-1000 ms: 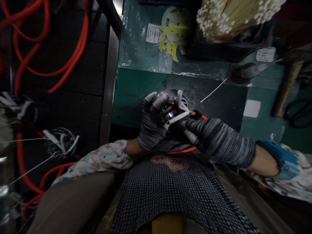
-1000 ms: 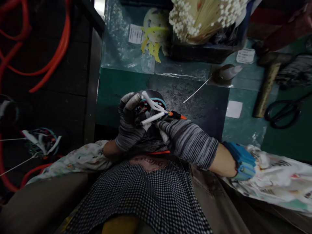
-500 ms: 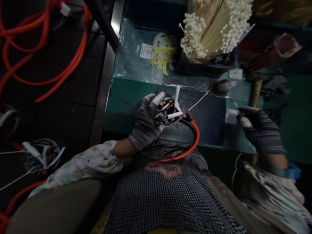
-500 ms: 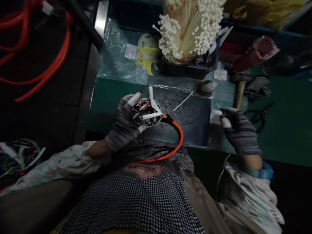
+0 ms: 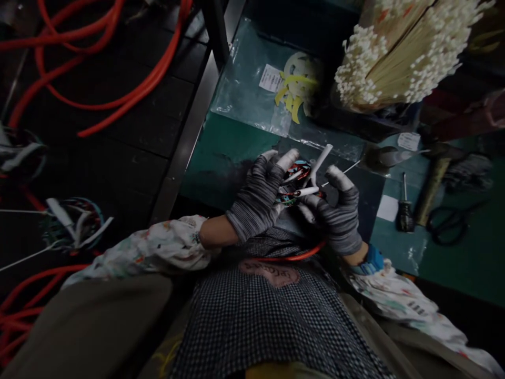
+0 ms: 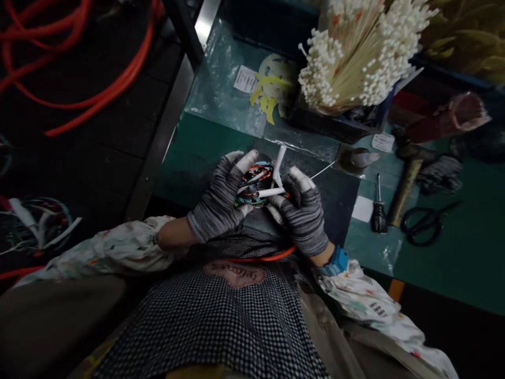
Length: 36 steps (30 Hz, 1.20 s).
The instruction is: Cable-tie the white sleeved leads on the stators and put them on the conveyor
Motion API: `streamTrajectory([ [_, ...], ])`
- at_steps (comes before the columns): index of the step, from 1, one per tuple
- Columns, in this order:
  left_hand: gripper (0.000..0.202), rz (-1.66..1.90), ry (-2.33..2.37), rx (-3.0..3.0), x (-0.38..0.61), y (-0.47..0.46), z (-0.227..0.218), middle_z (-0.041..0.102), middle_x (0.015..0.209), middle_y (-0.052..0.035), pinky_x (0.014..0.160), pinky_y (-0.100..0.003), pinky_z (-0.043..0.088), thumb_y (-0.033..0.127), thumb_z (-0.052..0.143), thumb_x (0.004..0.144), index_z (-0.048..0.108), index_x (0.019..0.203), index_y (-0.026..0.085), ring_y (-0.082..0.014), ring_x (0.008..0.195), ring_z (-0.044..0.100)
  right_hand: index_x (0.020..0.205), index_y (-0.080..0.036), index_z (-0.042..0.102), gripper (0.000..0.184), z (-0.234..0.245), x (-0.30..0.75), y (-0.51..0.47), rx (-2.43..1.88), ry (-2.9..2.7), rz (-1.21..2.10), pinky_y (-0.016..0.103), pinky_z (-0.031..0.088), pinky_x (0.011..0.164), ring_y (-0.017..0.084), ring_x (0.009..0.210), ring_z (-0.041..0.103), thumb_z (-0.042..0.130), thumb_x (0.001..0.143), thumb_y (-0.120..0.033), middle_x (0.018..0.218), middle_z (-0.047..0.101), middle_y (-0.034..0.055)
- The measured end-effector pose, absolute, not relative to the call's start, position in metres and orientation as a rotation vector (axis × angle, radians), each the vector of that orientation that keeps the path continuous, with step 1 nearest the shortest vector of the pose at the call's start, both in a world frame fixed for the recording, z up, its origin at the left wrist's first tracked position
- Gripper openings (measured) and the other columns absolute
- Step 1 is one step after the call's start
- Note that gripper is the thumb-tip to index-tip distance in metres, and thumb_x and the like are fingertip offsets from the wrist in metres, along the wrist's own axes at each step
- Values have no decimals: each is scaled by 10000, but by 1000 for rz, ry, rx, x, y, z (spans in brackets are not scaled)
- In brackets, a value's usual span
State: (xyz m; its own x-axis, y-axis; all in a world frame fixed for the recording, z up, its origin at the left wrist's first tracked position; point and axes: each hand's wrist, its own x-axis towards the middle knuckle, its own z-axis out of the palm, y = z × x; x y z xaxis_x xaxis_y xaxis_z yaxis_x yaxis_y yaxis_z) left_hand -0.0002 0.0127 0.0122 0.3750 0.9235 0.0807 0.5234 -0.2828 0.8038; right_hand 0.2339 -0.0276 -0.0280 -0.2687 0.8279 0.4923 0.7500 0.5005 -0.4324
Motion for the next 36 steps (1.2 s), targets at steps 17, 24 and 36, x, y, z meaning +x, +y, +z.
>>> streamTrajectory([
  [17, 719, 759, 1149, 2123, 4, 11, 6, 495, 1712, -106, 1367, -540, 370, 203, 536, 985, 360, 1679, 261, -318, 1621, 427, 1387, -292, 694, 431, -7, 216, -49, -1589, -2082, 275, 770, 531, 1151, 468, 1457, 568, 737, 958, -300, 1632, 537, 158],
  [24, 747, 745, 1142, 2119, 3, 14, 5, 471, 1720, -136, 1344, -592, 396, 177, 549, 970, 349, 1684, 264, -343, 1635, 411, 1225, -223, 771, 284, -1, 218, -47, -1621, -2064, 419, 598, 591, 1141, 382, 1356, 654, 684, 989, -354, 1560, 595, 180],
  [36, 670, 611, 1184, 2048, 7, 11, 15, 435, 1714, -148, 1325, -569, 406, 190, 548, 997, 444, 1653, 271, -363, 1594, 442, 1151, -232, 803, 236, -8, 211, -57, -1733, -1914, 465, 680, 516, 1183, 396, 1364, 610, 681, 980, -341, 1529, 589, 178],
])
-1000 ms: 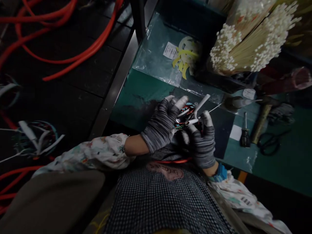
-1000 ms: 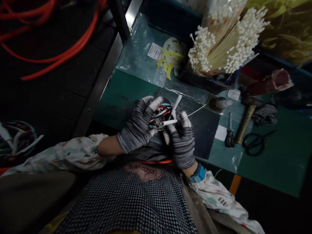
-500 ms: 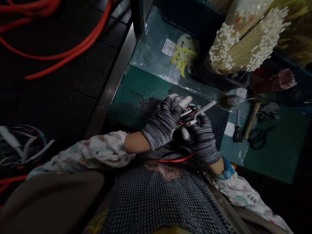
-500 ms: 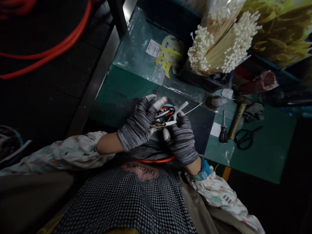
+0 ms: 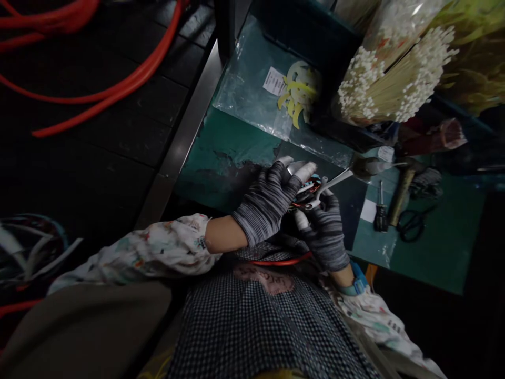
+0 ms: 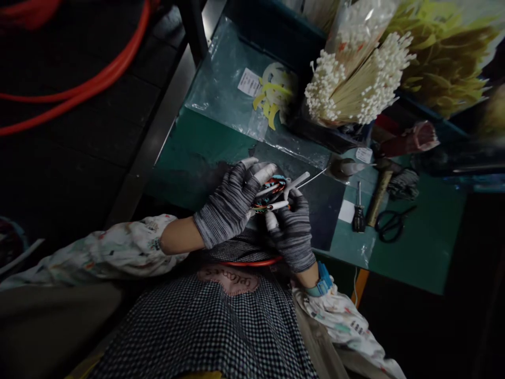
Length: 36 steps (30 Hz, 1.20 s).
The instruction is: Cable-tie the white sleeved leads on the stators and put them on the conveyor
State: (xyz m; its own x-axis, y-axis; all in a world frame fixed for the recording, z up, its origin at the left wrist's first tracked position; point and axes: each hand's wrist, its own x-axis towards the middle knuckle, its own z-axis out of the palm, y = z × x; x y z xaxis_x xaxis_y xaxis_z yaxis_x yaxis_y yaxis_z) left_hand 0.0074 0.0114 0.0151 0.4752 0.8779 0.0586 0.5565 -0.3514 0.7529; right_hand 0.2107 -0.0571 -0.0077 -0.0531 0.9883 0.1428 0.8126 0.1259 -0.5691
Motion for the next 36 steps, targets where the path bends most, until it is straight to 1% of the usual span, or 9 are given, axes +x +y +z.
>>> streamTrajectory([
  [5, 734, 611, 1148, 2072, 4, 16, 11, 432, 1714, -185, 1331, -598, 387, 187, 583, 961, 405, 1671, 244, -380, 1598, 447, 1037, -265, 781, 83, -18, 214, -67, -1559, -1811, 376, 588, 597, 1126, 326, 1388, 624, 742, 963, -261, 1552, 569, 101],
  [11, 880, 680, 1053, 2093, -2, 23, 3, 429, 1743, -143, 1357, -587, 355, 112, 620, 808, 407, 1647, 268, -343, 1645, 401, 1054, -275, 778, 128, -29, 215, -64, -1436, -1720, 435, 611, 575, 1168, 317, 1428, 614, 759, 938, -225, 1581, 534, 80],
  [16, 790, 707, 1053, 2059, -5, 21, 7, 475, 1718, -142, 1355, -577, 369, 149, 595, 884, 423, 1648, 258, -326, 1627, 432, 1130, -319, 760, 233, -35, 211, -61, -1477, -1711, 282, 652, 587, 1144, 340, 1411, 611, 792, 915, -236, 1568, 484, 80],
  [19, 780, 729, 1057, 2068, -8, 19, 8, 495, 1706, -136, 1359, -567, 369, 157, 598, 892, 424, 1646, 255, -316, 1621, 437, 1152, -356, 757, 292, -33, 208, -61, -1503, -1799, 135, 721, 513, 1197, 396, 1502, 510, 841, 891, -255, 1619, 423, 61],
  [23, 781, 797, 1029, 2106, -14, 17, 2, 520, 1674, -143, 1351, -558, 393, 207, 634, 892, 414, 1640, 245, -313, 1586, 473, 1260, -417, 743, 444, -32, 198, -60, -1483, -1980, 13, 814, 364, 1253, 477, 1606, 336, 911, 850, -386, 1710, 358, 28],
  [26, 766, 819, 1047, 2124, -17, 17, -2, 498, 1683, -145, 1349, -557, 400, 268, 652, 924, 396, 1646, 263, -312, 1585, 467, 1457, -460, 625, 633, -37, 184, -55, -1592, -1928, 86, 778, 368, 1263, 470, 1583, 388, 887, 881, -437, 1706, 425, 54],
  [29, 792, 803, 1066, 2136, -20, 16, -6, 473, 1695, -129, 1357, -558, 389, 330, 676, 937, 363, 1663, 308, -313, 1584, 456, 1680, -448, 357, 907, -41, 173, -49, -1718, -1779, 152, 732, 399, 1259, 447, 1545, 460, 842, 916, -512, 1647, 519, 110],
  [31, 798, 821, 1052, 2149, -21, 16, -8, 463, 1690, -130, 1354, -562, 389, 351, 672, 954, 336, 1676, 316, -322, 1581, 452, 1723, -421, 246, 989, -41, 171, -46, -1682, -1731, 135, 718, 426, 1245, 426, 1504, 513, 815, 926, -566, 1606, 550, 129],
  [36, 763, 906, 996, 2187, -21, 16, -10, 441, 1675, -143, 1325, -585, 419, 323, 625, 999, 304, 1691, 309, -341, 1575, 458, 1681, -409, 277, 957, -42, 170, -42, -1641, -1689, 178, 662, 459, 1244, 397, 1458, 563, 827, 911, -553, 1583, 559, 129],
])
